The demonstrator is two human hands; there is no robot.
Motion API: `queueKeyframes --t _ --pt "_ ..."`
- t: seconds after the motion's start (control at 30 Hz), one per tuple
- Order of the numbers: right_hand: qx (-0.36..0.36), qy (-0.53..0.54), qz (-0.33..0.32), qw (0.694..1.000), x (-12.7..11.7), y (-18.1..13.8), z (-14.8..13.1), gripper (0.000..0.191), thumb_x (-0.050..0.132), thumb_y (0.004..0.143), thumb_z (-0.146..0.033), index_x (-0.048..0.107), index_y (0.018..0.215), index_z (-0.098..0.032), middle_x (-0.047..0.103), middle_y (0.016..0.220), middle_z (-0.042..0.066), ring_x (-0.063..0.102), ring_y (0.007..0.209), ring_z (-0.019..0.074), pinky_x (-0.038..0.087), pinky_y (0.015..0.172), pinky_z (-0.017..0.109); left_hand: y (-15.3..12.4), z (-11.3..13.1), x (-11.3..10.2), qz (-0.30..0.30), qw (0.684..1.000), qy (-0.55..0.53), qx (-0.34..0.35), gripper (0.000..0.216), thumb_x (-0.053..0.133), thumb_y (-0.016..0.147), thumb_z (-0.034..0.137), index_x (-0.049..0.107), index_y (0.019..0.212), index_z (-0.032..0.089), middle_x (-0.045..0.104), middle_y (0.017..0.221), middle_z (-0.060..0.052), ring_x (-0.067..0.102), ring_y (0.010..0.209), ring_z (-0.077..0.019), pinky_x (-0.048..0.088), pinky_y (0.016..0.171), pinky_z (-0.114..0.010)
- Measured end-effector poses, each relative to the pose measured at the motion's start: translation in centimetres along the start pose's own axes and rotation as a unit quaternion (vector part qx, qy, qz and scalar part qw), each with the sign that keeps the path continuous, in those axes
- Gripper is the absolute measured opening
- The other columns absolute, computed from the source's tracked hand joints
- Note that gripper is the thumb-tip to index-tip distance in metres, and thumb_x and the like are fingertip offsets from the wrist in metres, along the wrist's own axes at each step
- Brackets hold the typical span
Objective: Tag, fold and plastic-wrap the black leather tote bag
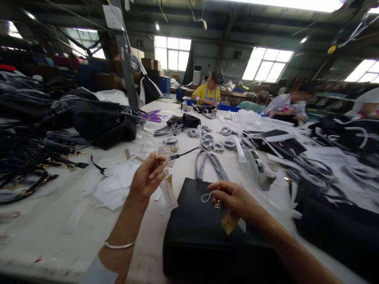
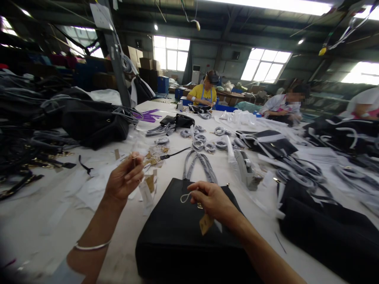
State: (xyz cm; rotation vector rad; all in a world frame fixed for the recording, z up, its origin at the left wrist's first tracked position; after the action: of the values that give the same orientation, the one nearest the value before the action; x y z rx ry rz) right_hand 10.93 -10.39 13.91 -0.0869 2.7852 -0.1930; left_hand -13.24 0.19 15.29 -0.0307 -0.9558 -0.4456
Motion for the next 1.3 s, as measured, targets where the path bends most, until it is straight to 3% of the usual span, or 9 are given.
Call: queueKeyframes --t 0.13,0.3,0.53,0.77,0.9,0.97,1.1,1.2,1.3 --pt "0.01 0.042 0.003 0.999 -0.3 0.0 0.2 0.032 0.061 0.082 -0.044 0.069 0.095 -0.016 0.069 0.073 0.003 0.04 0.041 0.0044 0.029 0.04 0.02 1.3 4.3 -5.0 0.105 0.968 0.186 0.131 0.014 0.068 0.078 0.02 0.055 0.08 0.016 0.07 0.079 -0.003 0.039 0.04 -0.0027 0.033 0.036 -0.012" --pt "0.015 0.075 0.017 0.997 -0.3 0.1 0.7 0.048 0.063 0.08 -0.055 0.063 0.11 -0.018 0.072 0.087 0.006 0.051 0.049 0.008 0.038 0.046 0.022 2.4 10.1 -11.3 0.275 0.823 0.447 0.218 0.024 0.065 0.075 0.038 0.052 0.082 0.018 0.069 0.078 -0.001 0.052 0.049 -0.0072 0.045 0.049 -0.018" --pt "0.03 0.041 0.01 0.999 -0.3 0.4 1.2 0.05 0.068 0.072 -0.063 0.066 0.096 -0.019 0.073 0.089 0.008 0.05 0.045 0.0075 0.042 0.048 0.024 3.4 10.7 -15.0 0.263 0.748 0.589 0.155 0.025 0.064 0.073 0.041 0.058 0.075 0.017 0.069 0.074 -0.005 0.065 0.067 -0.0168 0.049 0.064 -0.026" --pt "-0.033 -0.029 0.022 0.999 -0.4 0.0 -0.7 0.038 0.07 0.071 -0.056 0.074 0.083 -0.02 0.067 0.074 0.005 0.06 0.067 0.0182 0.047 0.06 0.029 5.5 8.2 -11.4 0.247 0.665 0.695 0.115 0.029 0.064 0.075 0.018 0.063 0.104 0.015 0.068 0.114 -0.015 0.062 0.108 -0.0309 0.044 0.095 -0.042" --pt "-0.073 -0.045 0.073 0.994 -0.8 0.0 -1.6 0.033 0.072 0.071 -0.052 0.075 0.081 -0.021 0.069 0.082 0.006 0.062 0.078 0.0217 0.048 0.069 0.032 4.7 4.8 -4.7 0.186 0.538 0.81 0.142 0.048 0.062 0.078 0.01 0.057 0.125 0.016 0.052 0.138 -0.017 0.043 0.131 -0.0349 0.027 0.11 -0.049" --pt "-0.054 -0.023 0.091 0.994 -0.8 0.0 -1.7 0.032 0.073 0.071 -0.05 0.075 0.085 -0.022 0.069 0.079 0.005 0.061 0.075 0.02 0.047 0.066 0.03 3.8 0.9 -1.6 0.062 0.592 0.797 0.101 0.039 0.061 0.081 0.015 0.062 0.12 0.019 0.061 0.128 -0.013 0.052 0.123 -0.0313 0.034 0.107 -0.045" --pt "-0.046 0.067 0.102 0.991 -0.4 0.4 -2.1 0.032 0.077 0.07 -0.046 0.074 0.089 -0.021 0.072 0.079 0.004 0.064 0.076 0.0197 0.049 0.069 0.03 0.7 -7.2 3.1 -0.199 0.838 0.498 -0.101 0.034 0.065 0.082 0.026 0.064 0.115 0.018 0.068 0.114 -0.01 0.064 0.105 -0.0248 0.047 0.091 -0.035" --pt "-0.065 0.098 0.102 0.988 -0.4 0.4 -2.5 0.031 0.077 0.071 -0.043 0.074 0.092 -0.021 0.074 0.091 0.006 0.067 0.087 0.0226 0.051 0.08 0.034 -1.0 -9.9 5.0 -0.214 0.905 0.335 -0.151 0.04 0.07 0.077 0.024 0.062 0.116 0.017 0.068 0.106 -0.007 0.064 0.098 -0.0216 0.048 0.085 -0.031" --pt "-0.078 0.112 0.099 0.986 -0.5 0.3 -2.6 0.029 0.076 0.074 -0.041 0.074 0.095 -0.021 0.075 0.096 0.006 0.068 0.092 0.0233 0.051 0.086 0.036 -1.6 -11.2 6.0 -0.198 0.922 0.283 -0.176 0.054 0.074 0.072 0.022 0.055 0.122 0.018 0.068 0.095 -0.004 0.065 0.077 -0.0167 0.049 0.068 -0.026"
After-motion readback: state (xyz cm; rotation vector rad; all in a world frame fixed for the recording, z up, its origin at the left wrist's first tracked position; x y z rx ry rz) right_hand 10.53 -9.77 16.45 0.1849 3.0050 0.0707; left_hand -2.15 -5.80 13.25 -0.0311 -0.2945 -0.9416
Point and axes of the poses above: each hand's wrist, its own y-axis towards the middle knuckle, its own x-axis out of the palm, z = x × y, the point moved 4 cm from there along y, towards the middle knuckle
